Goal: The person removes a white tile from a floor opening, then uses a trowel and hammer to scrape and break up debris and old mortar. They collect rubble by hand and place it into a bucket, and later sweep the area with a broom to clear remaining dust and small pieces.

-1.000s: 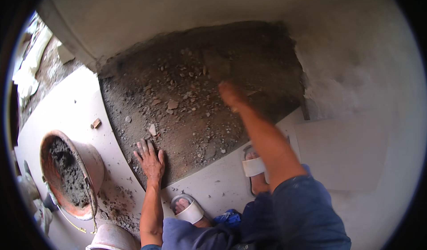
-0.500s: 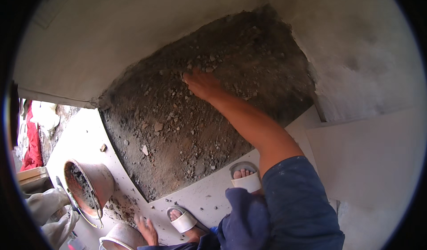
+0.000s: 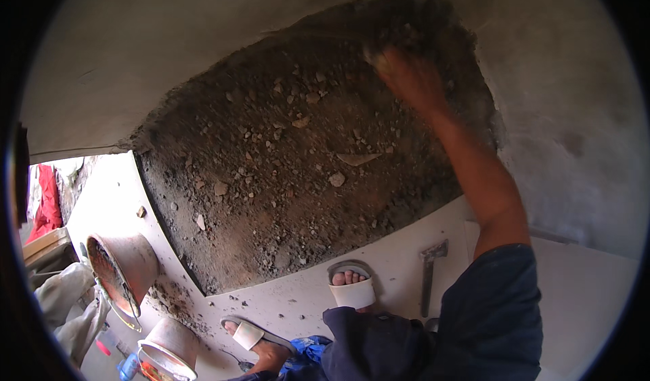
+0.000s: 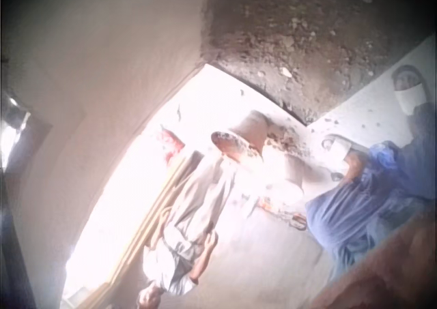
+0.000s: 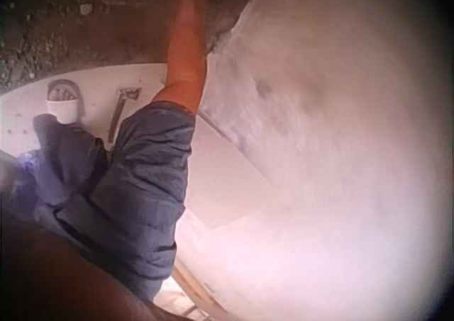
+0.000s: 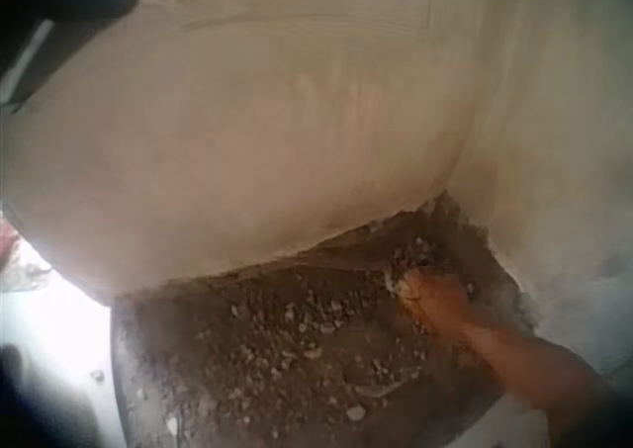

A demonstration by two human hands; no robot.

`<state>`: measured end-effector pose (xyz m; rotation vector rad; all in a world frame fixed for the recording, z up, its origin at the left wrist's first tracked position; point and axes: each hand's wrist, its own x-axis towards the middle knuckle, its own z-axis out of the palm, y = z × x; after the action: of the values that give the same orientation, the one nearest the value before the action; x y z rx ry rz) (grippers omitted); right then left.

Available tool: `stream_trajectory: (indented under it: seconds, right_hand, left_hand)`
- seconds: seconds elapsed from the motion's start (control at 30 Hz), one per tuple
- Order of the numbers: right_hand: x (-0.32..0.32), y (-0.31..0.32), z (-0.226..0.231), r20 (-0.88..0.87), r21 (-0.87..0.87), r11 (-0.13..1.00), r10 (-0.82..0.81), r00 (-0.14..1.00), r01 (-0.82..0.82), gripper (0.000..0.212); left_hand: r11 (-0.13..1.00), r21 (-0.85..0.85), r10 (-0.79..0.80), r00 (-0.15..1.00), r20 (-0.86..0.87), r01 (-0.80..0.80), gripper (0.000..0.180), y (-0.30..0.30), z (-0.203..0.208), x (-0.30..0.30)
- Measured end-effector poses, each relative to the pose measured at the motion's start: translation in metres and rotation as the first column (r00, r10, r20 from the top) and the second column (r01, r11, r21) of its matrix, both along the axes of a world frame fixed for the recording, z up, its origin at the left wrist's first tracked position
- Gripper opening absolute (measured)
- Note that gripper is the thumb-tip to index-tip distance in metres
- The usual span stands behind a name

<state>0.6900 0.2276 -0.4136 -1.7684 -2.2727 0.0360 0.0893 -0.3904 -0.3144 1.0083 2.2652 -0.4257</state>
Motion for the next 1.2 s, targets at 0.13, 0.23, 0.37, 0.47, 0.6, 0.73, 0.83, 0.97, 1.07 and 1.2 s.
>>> stream_trajectory:
  seconds: [0.13, 0.23, 0.37, 0.47, 0.6, 0.73, 0.83, 0.97, 1.07, 1.2]
  right_hand:
    - [-0.021, 0.073, 0.024, 0.082, 0.171, 0.954, 0.234, 0.969, -0.245, 0.021]
    - [-0.021, 0.096, 0.032, 0.373, -0.226, 0.945, -0.142, 0.917, 0.238, 0.021]
    - [-0.009, 0.096, 0.029, 0.292, -0.100, 0.995, 0.038, 0.956, -0.008, 0.025]
    - [-0.008, 0.091, 0.022, 0.259, -0.024, 0.999, 0.051, 0.965, -0.047, 0.025]
    - [-0.021, 0.052, 0.018, 0.384, -0.376, 0.911, -0.011, 0.923, 0.167, 0.025]
    - [-0.036, -0.022, 0.016, 0.173, -0.502, 0.823, -0.206, 0.963, 0.266, 0.046]
    - [-0.060, -0.044, -0.002, -0.303, -0.544, 0.836, -0.280, 0.911, 0.076, 0.066]
    - [-0.066, -0.069, -0.011, -0.336, -0.834, 0.551, -0.538, 0.773, 0.021, 0.061]
    - [-0.066, -0.119, -0.012, -0.364, -0.751, 0.634, -0.631, 0.685, 0.186, 0.052]
    - [-0.052, -0.192, -0.015, -0.299, -0.721, 0.630, -0.659, 0.690, 0.288, 0.048]
  left_hand:
    - [0.999, -0.035, 0.034, 0.999, 0.036, -0.033, 0.048, 0.003, 0.004, 0.012]
    - [0.997, -0.045, 0.063, 0.996, 0.055, -0.061, 0.048, 0.005, 0.002, 0.020]
    - [0.992, -0.090, 0.100, 0.992, 0.081, -0.093, 0.048, 0.005, -0.004, 0.032]
    - [0.989, -0.118, 0.102, 0.991, 0.085, -0.092, 0.048, 0.005, -0.004, 0.031]
    - [0.989, -0.130, 0.082, 0.993, 0.081, -0.071, 0.049, 0.001, 0.000, 0.011]
    - [0.990, -0.143, 0.021, 0.998, 0.065, -0.011, 0.049, -0.006, 0.022, -0.032]
    - [0.990, -0.111, -0.089, 0.996, 0.020, 0.091, 0.049, 0.013, 0.059, -0.077]
    - [0.968, -0.130, -0.226, 0.970, -0.094, 0.213, 0.052, 0.102, 0.089, -0.120]
    - [0.911, 0.192, -0.360, 0.931, -0.068, 0.366, 0.046, 0.184, 0.077, -0.101]
    - [0.743, 0.148, -0.653, 0.755, -0.052, 0.653, 0.045, 0.270, 0.053, -0.033]
